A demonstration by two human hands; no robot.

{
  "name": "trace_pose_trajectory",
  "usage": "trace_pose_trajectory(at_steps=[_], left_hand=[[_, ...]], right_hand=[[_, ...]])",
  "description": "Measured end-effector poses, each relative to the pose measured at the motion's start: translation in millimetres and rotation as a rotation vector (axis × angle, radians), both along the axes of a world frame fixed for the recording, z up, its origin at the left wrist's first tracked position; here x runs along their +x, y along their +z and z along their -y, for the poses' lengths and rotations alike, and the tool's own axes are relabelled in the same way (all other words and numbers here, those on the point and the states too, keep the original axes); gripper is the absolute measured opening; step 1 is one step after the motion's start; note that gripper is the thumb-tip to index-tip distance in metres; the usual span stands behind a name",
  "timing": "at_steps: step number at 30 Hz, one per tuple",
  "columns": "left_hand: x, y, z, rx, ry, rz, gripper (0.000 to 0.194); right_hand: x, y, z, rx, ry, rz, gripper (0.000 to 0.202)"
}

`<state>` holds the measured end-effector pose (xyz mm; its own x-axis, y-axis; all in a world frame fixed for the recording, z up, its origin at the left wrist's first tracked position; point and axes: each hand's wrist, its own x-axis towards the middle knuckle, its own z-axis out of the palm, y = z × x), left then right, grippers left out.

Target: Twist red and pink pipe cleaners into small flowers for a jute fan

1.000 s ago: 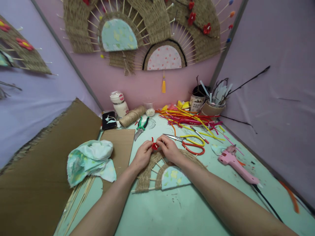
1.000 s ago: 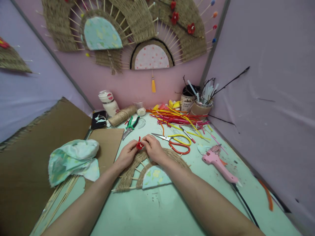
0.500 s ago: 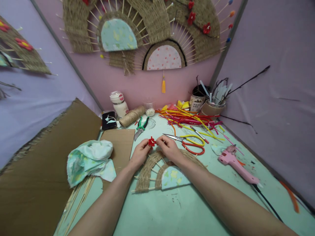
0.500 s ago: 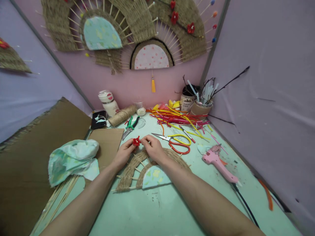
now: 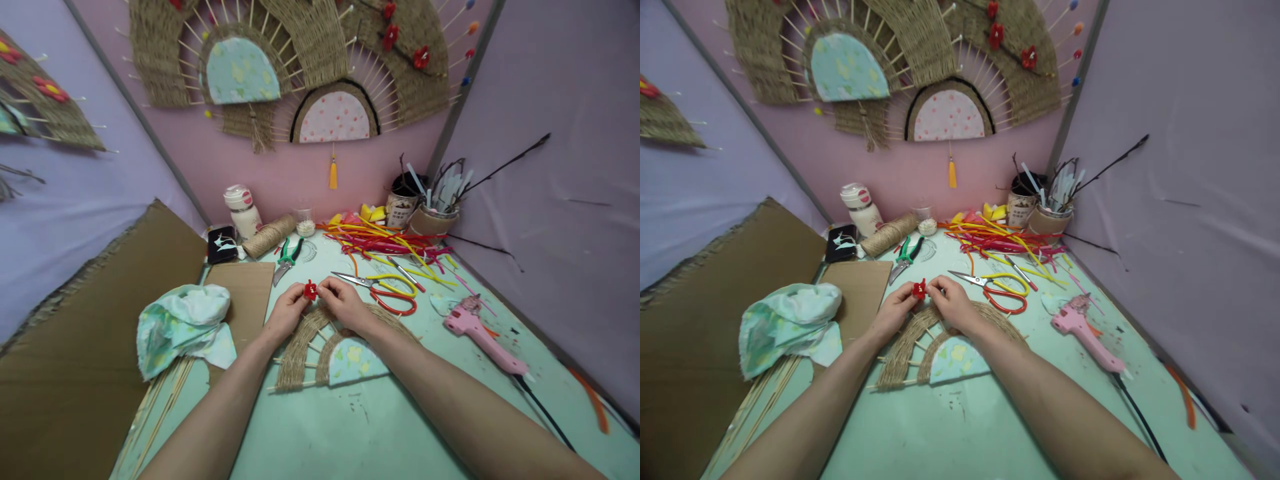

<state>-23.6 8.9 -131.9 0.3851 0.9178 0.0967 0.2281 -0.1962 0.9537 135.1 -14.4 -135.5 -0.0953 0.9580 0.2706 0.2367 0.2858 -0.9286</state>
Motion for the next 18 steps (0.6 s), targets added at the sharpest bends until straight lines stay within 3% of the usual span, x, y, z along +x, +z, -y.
trace_pose_trajectory(at_steps=[5, 11, 18], left_hand=[[1.4, 0.3, 0.6, -0.022, 0.020, 0.022, 0.020], [1.7, -1.5, 1.3, -0.050, 0.143, 0.097, 0.024], [2.7, -2.6, 1.2, 0.116, 0.149, 0.012, 0.020]], right_hand=[[-0.2, -0.1, -0.4, -0.029, -0.012, -0.024, 0.022], [-1.7, 1.7, 0.6, -0.090, -0.023, -0.037, 0.028], [-3.6, 5.0, 1.2, -0.120, 0.035, -0.044, 0.025]])
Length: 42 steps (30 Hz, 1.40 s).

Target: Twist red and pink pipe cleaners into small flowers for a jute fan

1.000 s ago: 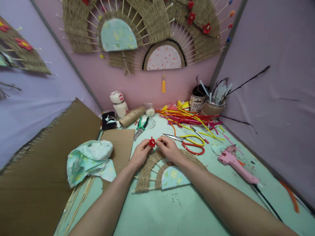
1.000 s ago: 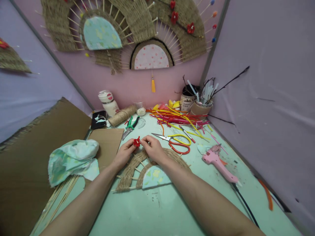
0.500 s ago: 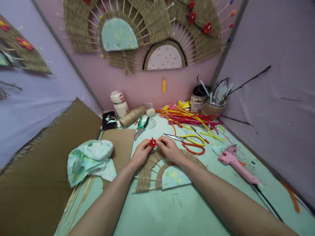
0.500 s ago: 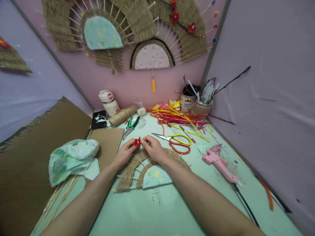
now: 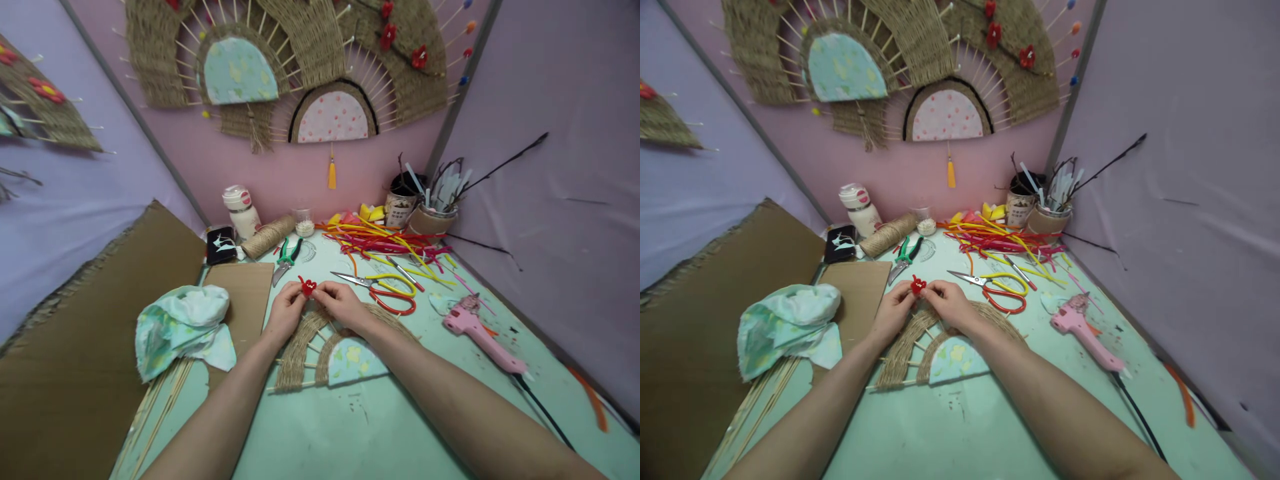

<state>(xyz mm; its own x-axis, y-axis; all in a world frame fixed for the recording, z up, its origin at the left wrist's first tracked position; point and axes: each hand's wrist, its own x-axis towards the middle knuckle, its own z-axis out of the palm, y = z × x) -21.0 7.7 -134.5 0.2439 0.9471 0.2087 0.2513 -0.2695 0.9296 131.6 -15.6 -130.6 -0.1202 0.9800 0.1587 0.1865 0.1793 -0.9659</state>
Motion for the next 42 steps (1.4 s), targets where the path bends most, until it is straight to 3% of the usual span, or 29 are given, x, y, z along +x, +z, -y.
trace_pose_trajectory(at_steps=[15, 23, 34, 42], left_hand=[[0.0, -1.9, 0.2, 0.003, -0.068, -0.019, 0.018], [-1.2, -2.8, 0.4, 0.018, 0.120, 0.037, 0.019], [-3.5, 4.9, 1.6, 0.045, 0.177, 0.145, 0.020], [-1.9, 11.8, 9.1, 0.289, 0.295, -0.016, 0.013]], right_hand=[[2.8, 2.0, 0.7, -0.077, 0.027, -0.083, 0.025], [3.3, -6.5, -4.3, -0.057, -0.029, -0.183, 0.038], [3.1, -4.7, -2.0, -0.040, -0.016, -0.109, 0.033], [0.5, 4.9, 1.7, -0.013, -0.008, -0.118, 0.019]])
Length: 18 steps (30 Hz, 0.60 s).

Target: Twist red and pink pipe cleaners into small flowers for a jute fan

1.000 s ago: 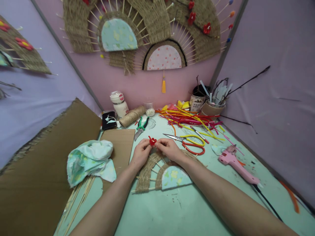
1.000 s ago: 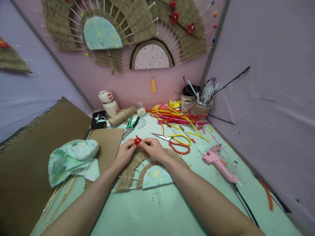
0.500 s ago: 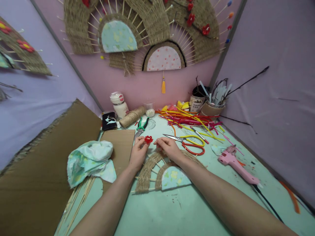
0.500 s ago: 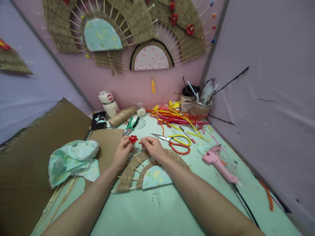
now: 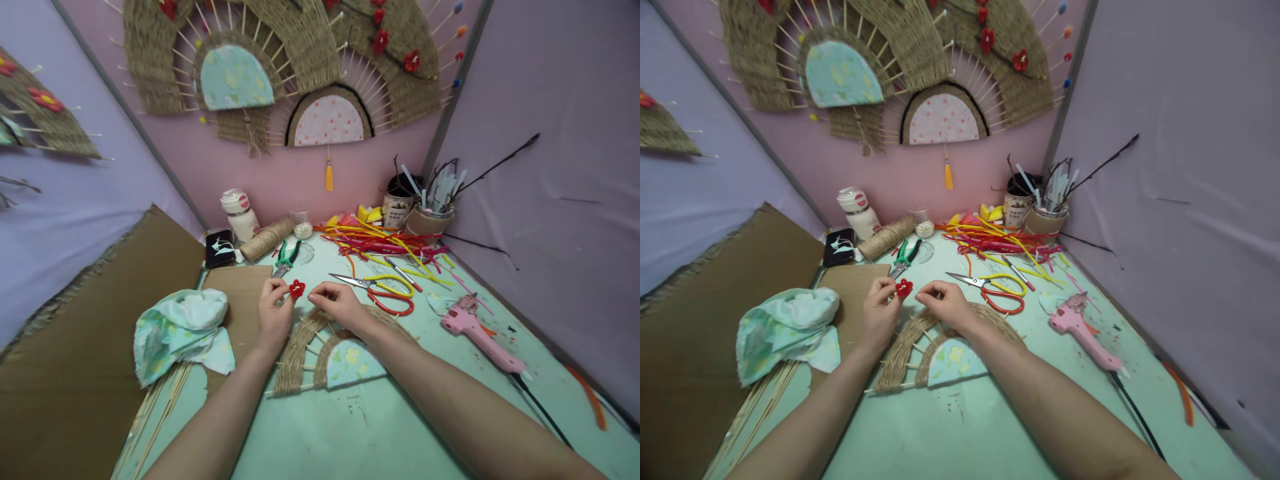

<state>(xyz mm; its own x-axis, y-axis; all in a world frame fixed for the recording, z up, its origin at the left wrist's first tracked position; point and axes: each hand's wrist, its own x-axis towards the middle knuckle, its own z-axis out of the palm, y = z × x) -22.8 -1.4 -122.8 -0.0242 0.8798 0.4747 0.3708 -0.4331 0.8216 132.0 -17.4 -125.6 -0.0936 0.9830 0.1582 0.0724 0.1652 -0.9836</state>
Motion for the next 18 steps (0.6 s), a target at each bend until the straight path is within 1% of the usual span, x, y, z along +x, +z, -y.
trace_pose_trajectory(at_steps=[4, 8, 11, 14, 18], left_hand=[[-1.6, -2.7, 0.2, 0.121, -0.013, -0.121, 0.008], [-3.7, -7.4, -2.4, 0.209, -0.040, -0.252, 0.005], [-4.0, -7.8, -4.1, 0.221, -0.055, -0.331, 0.007], [-6.1, -4.5, -5.9, 0.215, -0.099, -0.394, 0.007], [-12.7, -0.3, -9.7, 0.244, -0.184, -0.511, 0.020]], right_hand=[[-0.1, 1.5, 0.4, 0.027, 0.003, 0.012, 0.018], [0.1, 2.1, 0.5, 0.003, 0.021, -0.001, 0.021], [0.2, 1.7, -0.2, -0.035, 0.018, -0.024, 0.021], [-0.2, 0.2, -1.6, -0.051, -0.020, -0.062, 0.020], [-1.3, -1.1, -1.6, -0.048, -0.061, -0.048, 0.020]])
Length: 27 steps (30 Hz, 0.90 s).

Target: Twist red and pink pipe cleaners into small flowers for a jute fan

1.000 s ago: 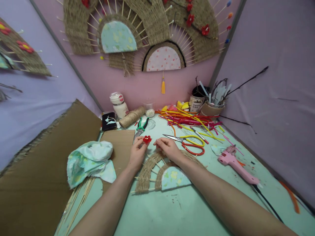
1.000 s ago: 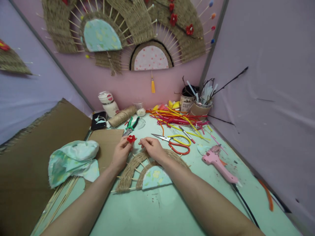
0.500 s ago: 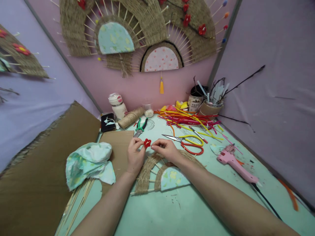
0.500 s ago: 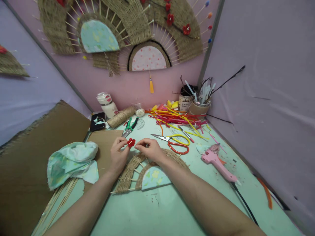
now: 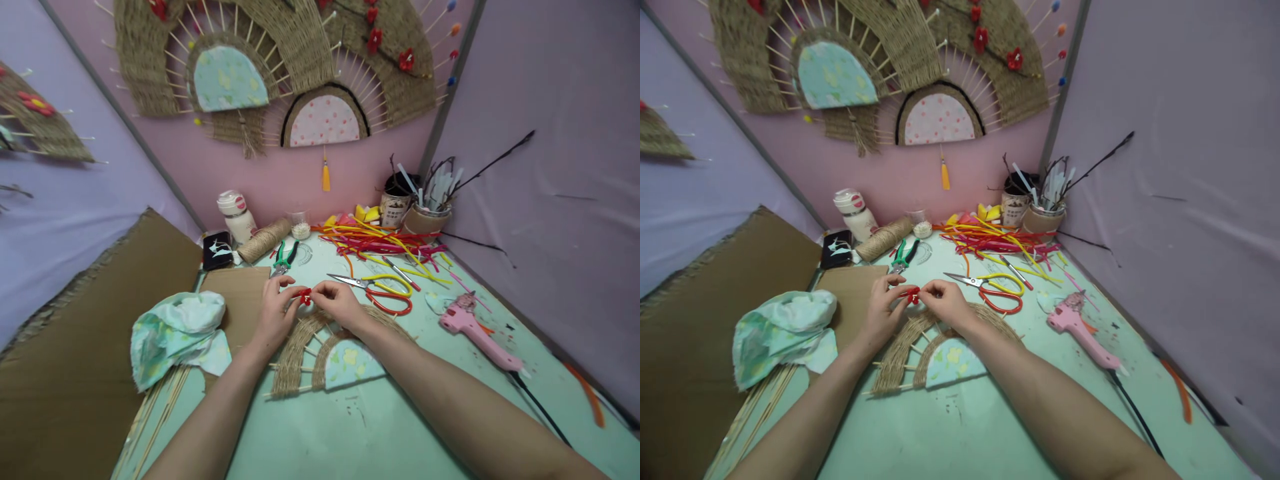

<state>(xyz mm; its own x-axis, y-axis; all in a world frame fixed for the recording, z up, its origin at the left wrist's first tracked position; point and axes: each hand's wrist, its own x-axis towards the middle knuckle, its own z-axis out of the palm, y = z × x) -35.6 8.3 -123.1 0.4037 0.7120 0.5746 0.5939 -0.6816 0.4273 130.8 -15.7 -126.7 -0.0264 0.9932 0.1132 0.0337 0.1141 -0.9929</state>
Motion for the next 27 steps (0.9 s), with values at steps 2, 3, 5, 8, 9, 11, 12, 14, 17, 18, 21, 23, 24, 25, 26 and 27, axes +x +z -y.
trace_pose_trajectory(at_steps=[2, 3, 5, 8, 9, 11, 12, 14, 17, 18, 21, 23, 24, 25, 26, 27], left_hand=[[-2.9, -0.8, -2.2, 0.035, -0.028, -0.047, 0.025], [-3.9, -1.9, -3.2, 0.052, -0.042, -0.060, 0.027], [-5.0, -4.5, -4.7, 0.076, -0.066, -0.063, 0.025], [-5.5, -6.4, -5.1, 0.086, -0.073, -0.031, 0.018], [-5.6, -6.3, -4.8, 0.080, -0.072, -0.022, 0.017], [-5.9, -5.1, -3.9, 0.066, -0.068, -0.005, 0.017], [-5.9, -4.4, -3.3, 0.060, -0.067, 0.002, 0.018], [-5.6, -3.2, -2.3, 0.057, -0.069, 0.009, 0.018], [-4.3, -2.5, -1.3, 0.066, -0.091, -0.002, 0.020], [-3.8, -2.6, -1.2, 0.069, -0.101, -0.009, 0.020], [-2.8, -3.3, -1.3, 0.067, -0.120, -0.024, 0.021], [-2.8, -4.0, -1.7, 0.059, -0.125, -0.029, 0.021], [-2.8, -4.2, -1.8, 0.056, -0.127, -0.030, 0.021], [-2.8, -4.4, -1.9, 0.054, -0.130, -0.031, 0.021], [-2.8, -4.5, -2.0, 0.053, -0.132, -0.031, 0.021], [-2.8, -4.5, -2.0, 0.055, -0.133, -0.030, 0.021]], right_hand=[[-0.4, -0.4, 0.6, 0.014, 0.003, 0.026, 0.020], [-0.6, -0.6, 0.9, 0.018, 0.010, 0.038, 0.020], [-0.6, -1.1, 1.2, 0.015, 0.021, 0.055, 0.020], [0.0, -1.5, 0.9, -0.003, 0.036, 0.052, 0.021], [0.3, -1.3, 0.8, -0.009, 0.043, 0.044, 0.022], [1.0, -0.5, 0.8, -0.023, 0.058, 0.033, 0.025], [1.2, 0.1, 0.9, -0.031, 0.064, 0.032, 0.025], [1.4, 1.3, 1.0, -0.040, 0.071, 0.041, 0.026], [1.3, 1.8, 0.9, -0.026, 0.078, 0.052, 0.024], [1.3, 1.6, 0.7, -0.020, 0.080, 0.048, 0.023], [1.9, -0.3, -0.1, -0.018, 0.094, 0.027, 0.023], [2.6, -1.8, -0.7, -0.022, 0.109, 0.020, 0.024], [2.9, -2.4, -1.0, -0.026, 0.117, 0.019, 0.024], [3.3, -2.9, -1.3, -0.030, 0.126, 0.019, 0.024], [3.6, -3.2, -1.5, -0.032, 0.132, 0.017, 0.023], [3.8, -3.3, -1.7, -0.033, 0.137, 0.015, 0.023]])
